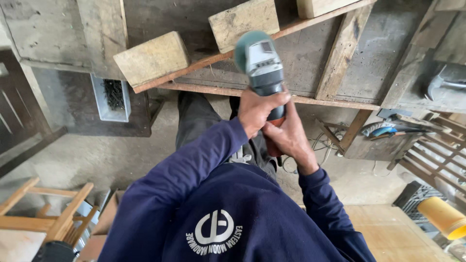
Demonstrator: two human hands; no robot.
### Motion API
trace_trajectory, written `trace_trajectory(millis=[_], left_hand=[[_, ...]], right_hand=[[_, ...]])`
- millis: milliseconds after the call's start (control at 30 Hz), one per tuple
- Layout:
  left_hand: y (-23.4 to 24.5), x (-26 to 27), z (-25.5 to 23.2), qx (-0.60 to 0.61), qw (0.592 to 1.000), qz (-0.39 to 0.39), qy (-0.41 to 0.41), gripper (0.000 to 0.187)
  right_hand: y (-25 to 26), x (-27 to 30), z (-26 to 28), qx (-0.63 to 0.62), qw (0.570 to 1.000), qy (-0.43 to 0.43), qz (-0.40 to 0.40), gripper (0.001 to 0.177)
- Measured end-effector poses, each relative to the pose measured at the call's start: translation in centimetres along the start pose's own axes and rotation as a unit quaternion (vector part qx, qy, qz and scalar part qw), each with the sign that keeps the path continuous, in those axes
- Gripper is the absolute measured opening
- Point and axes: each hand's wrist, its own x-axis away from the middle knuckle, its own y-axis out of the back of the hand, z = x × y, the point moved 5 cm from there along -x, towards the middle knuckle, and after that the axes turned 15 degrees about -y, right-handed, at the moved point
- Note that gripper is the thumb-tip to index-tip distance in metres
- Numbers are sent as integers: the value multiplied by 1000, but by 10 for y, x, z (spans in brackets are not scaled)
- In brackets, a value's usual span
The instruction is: The person uses an angle grinder with a sanding disc to smooth the surfaces of several small wooden blocks arranged on a workbench. The person moves the grinder across each block, then flips and repositions them to sand different sides.
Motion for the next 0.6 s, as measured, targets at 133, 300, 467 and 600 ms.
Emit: trace_trajectory(millis=[133,300,467,600], left_hand=[[-3,-3,-6,-25,999,32,35,33],[4,-8,-21,-8,996,86,33,34],[-3,-10,-13,-19,992,90,84,35],[-12,-20,-19,-23,992,109,54,36]], right_hand=[[-7,10,9,-47,998,34,-24,103],[-22,13,12,-61,996,59,-40,96],[-18,15,6,-100,993,-7,-63,89],[-13,21,29,-48,988,122,-78,91]])
